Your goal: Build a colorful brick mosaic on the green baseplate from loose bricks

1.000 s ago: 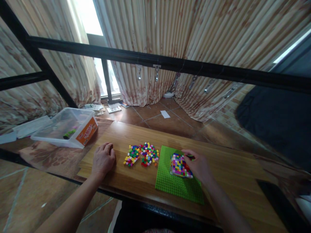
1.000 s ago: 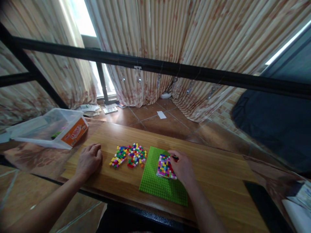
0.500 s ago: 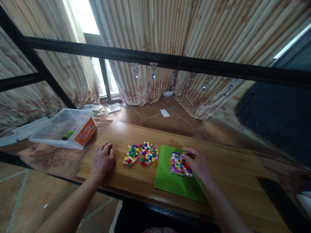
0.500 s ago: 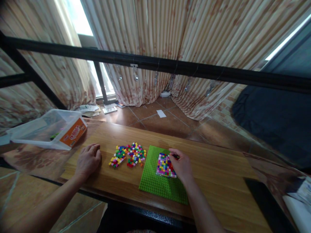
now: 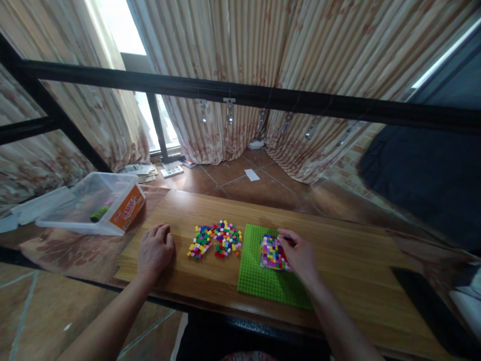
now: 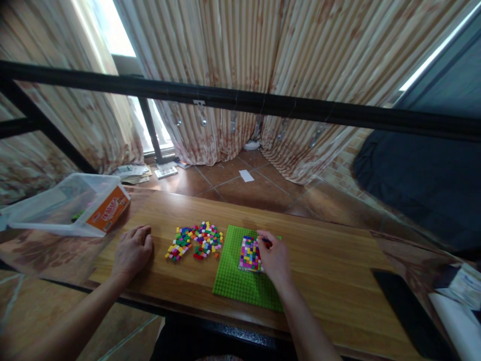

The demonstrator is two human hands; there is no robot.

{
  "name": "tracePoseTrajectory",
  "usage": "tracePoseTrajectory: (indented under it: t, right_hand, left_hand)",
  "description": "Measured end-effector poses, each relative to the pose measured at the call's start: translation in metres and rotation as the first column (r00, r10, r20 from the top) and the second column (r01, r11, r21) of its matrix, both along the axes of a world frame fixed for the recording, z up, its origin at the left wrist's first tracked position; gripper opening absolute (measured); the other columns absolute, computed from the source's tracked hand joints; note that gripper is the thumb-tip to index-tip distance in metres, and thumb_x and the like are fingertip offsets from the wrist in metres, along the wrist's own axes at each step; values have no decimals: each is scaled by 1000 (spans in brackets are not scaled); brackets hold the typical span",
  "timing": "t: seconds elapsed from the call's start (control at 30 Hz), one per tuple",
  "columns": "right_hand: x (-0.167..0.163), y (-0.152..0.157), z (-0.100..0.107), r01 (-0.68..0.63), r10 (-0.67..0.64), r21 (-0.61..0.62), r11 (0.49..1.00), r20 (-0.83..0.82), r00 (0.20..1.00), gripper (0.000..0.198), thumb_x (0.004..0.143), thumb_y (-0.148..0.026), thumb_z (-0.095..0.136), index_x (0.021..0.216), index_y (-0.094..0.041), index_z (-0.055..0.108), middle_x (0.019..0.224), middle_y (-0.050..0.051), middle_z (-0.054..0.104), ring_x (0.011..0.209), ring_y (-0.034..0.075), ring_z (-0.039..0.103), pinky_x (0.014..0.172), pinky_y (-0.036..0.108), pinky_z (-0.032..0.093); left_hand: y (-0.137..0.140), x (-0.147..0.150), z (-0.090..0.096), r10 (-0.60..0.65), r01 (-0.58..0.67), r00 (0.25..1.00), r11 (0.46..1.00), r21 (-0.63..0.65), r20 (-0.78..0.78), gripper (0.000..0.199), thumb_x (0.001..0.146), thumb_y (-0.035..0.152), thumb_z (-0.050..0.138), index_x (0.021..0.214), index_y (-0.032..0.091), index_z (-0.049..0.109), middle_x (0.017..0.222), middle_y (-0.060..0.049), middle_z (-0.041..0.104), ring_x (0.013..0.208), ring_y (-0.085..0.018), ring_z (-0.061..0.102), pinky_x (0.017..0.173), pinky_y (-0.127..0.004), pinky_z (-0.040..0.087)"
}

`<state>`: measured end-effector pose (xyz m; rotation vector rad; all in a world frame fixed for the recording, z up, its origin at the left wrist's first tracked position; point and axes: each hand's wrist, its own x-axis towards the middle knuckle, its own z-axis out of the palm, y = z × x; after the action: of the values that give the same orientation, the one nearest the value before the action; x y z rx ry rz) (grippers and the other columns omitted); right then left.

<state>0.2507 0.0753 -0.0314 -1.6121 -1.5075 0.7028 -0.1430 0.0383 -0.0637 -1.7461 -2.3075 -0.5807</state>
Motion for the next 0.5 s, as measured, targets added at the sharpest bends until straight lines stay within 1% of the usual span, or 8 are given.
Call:
tracePoseTrajectory:
  t: [0.1, 0.17, 0.3, 0.4, 0.5]
  right_hand:
    - [1, -6, -2, -40, 40, 22, 999, 0, 999, 33, 79, -41, 54, 99, -21, 71, 104, 8, 72, 96, 23, 65, 89, 40, 49]
    - [4, -8, -4, -43, 43, 15, 999, -25, 999, 35, 79, -44, 56, 103, -22, 70, 109, 8, 70, 98, 23, 64, 91, 41, 48]
    - [11, -5, -8, 54, -55, -9, 998, -155, 986, 42, 79, -52, 56, 107, -22, 68, 111, 8, 70, 102, 23, 64, 94, 41, 46]
    - [12, 1, -9, 107, -116, -52, 993, -229, 967, 47, 81, -58, 52, 100, -20, 71, 105, 8, 72, 98, 23, 66, 89, 37, 48]
    - [9, 4, -10, 63, -83, -114, 992, -180, 980, 49, 77, -60, 55, 92, -18, 74, 91, 7, 74, 86, 24, 67, 78, 34, 50]
  left_hand:
    - [0, 0, 0, 0, 0, 1000, 1000, 2, -1, 40, 88, 30, 38, 112, 13, 63, 117, -12, 63, 109, -28, 52, 101, -39, 41]
    - [0, 0, 0, -3, 3, 1000, 1000, -2, 4, 40, 88, 30, 37, 112, 12, 64, 117, -13, 63, 109, -28, 52, 101, -39, 40]
    - [0, 1, 1, -2, 2, 1000, 1000, 1, 15, 40, 88, 31, 37, 112, 12, 63, 117, -13, 63, 110, -28, 52, 102, -39, 40]
    - [0, 1, 1, 2, -2, 1000, 1000, -2, 17, 39, 88, 31, 38, 113, 13, 63, 118, -12, 62, 110, -28, 52, 102, -39, 40]
    - [-1, 2, 2, 5, -5, 1000, 1000, -4, 18, 39, 88, 30, 38, 112, 14, 63, 117, -11, 62, 110, -28, 52, 101, -39, 40]
